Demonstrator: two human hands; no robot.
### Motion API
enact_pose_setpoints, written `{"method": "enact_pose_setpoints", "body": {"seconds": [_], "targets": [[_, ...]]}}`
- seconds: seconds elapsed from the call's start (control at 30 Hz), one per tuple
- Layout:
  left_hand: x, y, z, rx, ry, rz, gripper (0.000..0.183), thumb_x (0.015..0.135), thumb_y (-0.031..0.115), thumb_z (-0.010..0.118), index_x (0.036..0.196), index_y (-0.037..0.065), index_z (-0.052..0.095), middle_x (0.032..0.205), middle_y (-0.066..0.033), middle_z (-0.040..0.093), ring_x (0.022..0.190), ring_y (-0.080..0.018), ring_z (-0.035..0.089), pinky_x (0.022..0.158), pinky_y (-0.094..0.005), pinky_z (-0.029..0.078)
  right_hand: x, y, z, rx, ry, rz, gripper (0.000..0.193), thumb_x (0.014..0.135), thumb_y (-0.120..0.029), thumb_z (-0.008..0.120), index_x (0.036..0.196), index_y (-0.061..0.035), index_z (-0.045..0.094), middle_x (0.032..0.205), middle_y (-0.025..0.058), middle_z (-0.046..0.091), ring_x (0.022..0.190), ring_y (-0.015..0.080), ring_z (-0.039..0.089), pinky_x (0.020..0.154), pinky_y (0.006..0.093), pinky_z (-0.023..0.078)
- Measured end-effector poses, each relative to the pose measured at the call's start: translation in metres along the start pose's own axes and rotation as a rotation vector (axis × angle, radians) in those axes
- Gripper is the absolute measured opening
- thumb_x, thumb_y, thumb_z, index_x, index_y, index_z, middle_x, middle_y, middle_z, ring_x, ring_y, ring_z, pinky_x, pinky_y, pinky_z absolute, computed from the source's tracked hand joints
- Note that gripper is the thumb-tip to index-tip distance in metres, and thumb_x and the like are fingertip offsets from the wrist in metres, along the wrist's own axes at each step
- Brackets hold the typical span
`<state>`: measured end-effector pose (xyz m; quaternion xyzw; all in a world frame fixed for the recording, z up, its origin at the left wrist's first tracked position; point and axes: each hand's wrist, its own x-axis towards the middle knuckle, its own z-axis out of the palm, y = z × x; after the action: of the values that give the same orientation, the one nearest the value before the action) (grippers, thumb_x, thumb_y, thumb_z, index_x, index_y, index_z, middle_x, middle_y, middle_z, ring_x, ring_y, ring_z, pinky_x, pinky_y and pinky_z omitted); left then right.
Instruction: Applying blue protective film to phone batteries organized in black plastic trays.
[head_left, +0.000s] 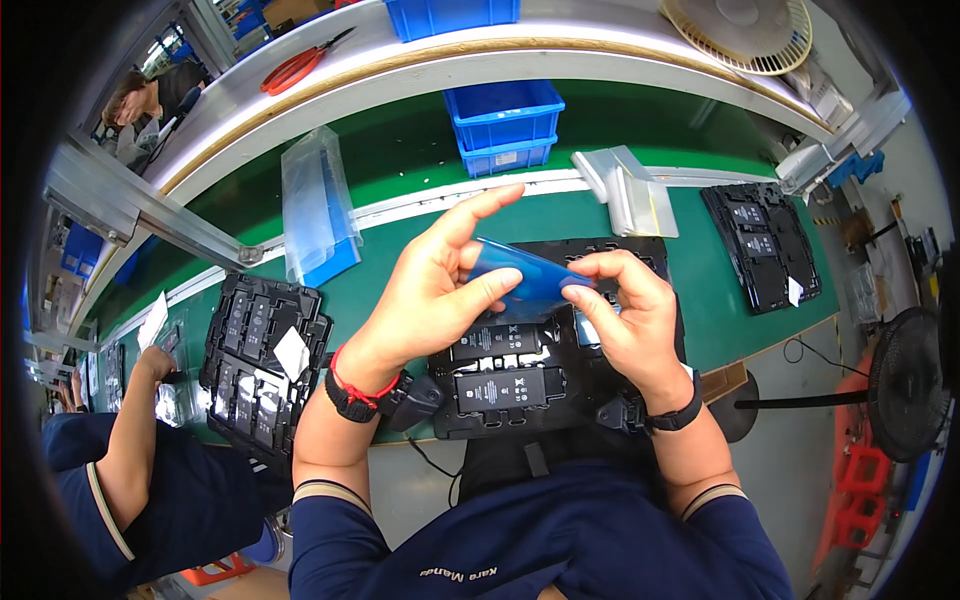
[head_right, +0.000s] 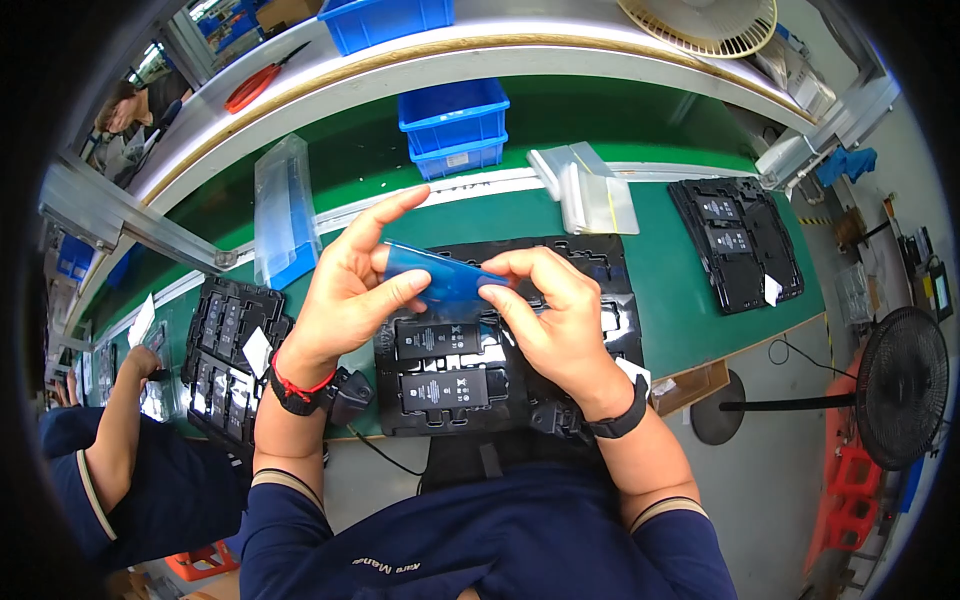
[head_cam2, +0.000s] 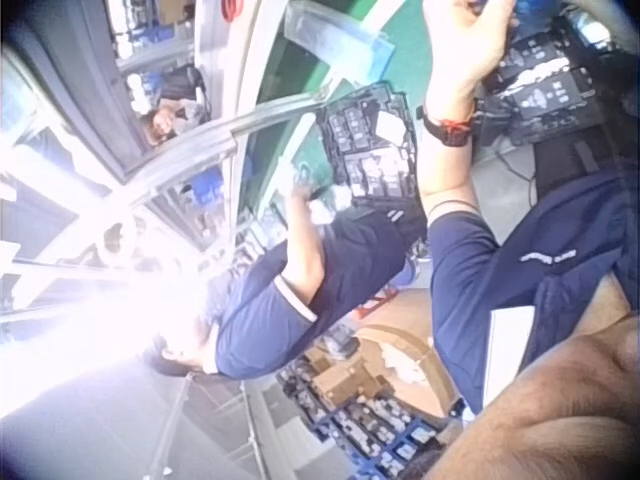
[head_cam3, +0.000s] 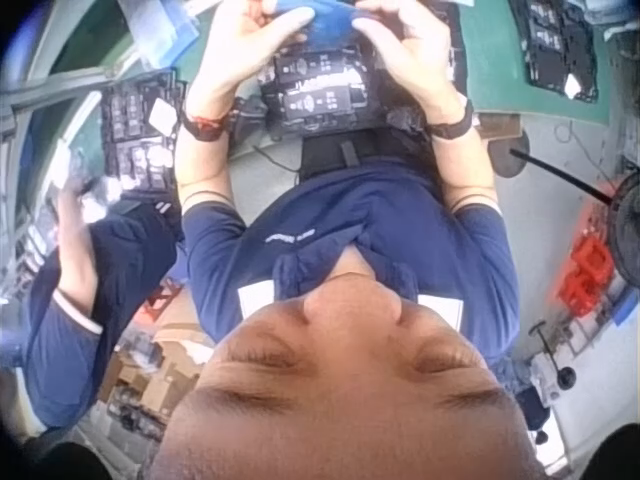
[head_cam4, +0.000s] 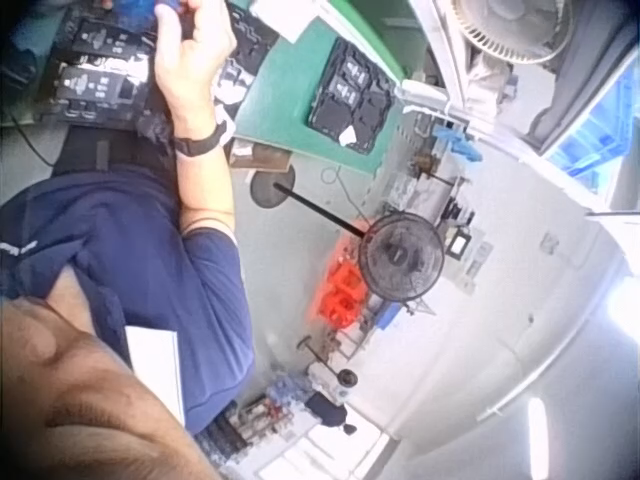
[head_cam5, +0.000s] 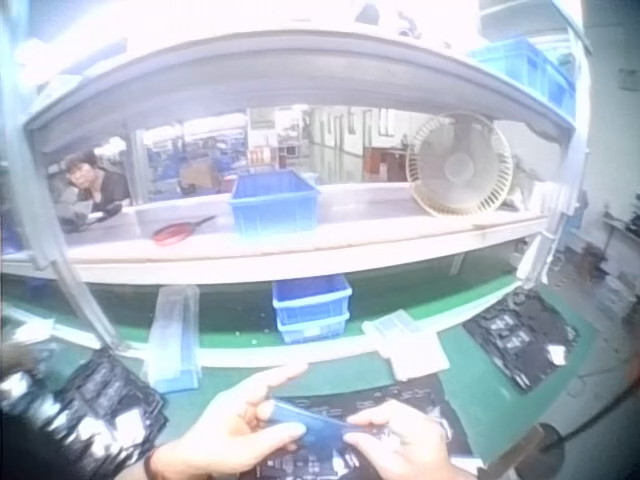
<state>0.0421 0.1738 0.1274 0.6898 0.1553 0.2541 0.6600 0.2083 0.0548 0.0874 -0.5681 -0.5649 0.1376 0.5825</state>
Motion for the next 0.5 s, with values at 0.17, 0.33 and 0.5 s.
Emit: {"method": "enact_pose_setpoints", "body": {"seconds": [0.17,0.33,0.5], "targets": [[0.003,-0.006,-0.015,0.02,-0.037,-0.057,0.036,0.084,0.004,0.063,0.118,0.0,0.051,0.091,-0.0075,0.064,0.077,-0.009,0.061,0.063,-0.0221,0.052,0.0,-0.007,-0.002,-0.012,0.013,-0.011,0.015,0.076,0.002,0.068,0.09,0.0008,0.064,0.08,0.0081,0.064,0.073,0.0134,0.061,0.067,0.0248,0.048],[-0.001,0.0,-0.019,0.477,0.141,-0.052,0.013,0.081,0.01,0.069,0.078,-0.001,0.064,0.067,-0.004,0.064,0.064,-0.006,0.06,0.057,-0.0192,0.047,0.008,-0.007,0.004,-0.222,0.058,-0.203,0.012,0.072,0.002,0.069,0.082,-0.0009,0.064,0.081,0.0096,0.065,0.077,0.0198,0.063,0.071,0.0293,0.049],[-0.008,0.022,-0.043,0.574,0.235,0.159,0.016,0.075,0.011,0.075,0.076,-0.003,0.067,0.068,-0.0058,0.066,0.06,-0.0063,0.057,0.057,-0.02,0.046,0.021,-0.001,0.004,0.172,0.052,-0.004,0.008,0.076,0.003,0.068,0.08,0.0007,0.061,0.096,0.0081,0.055,0.082,0.0151,0.055,0.074,0.0245,0.043]]}}
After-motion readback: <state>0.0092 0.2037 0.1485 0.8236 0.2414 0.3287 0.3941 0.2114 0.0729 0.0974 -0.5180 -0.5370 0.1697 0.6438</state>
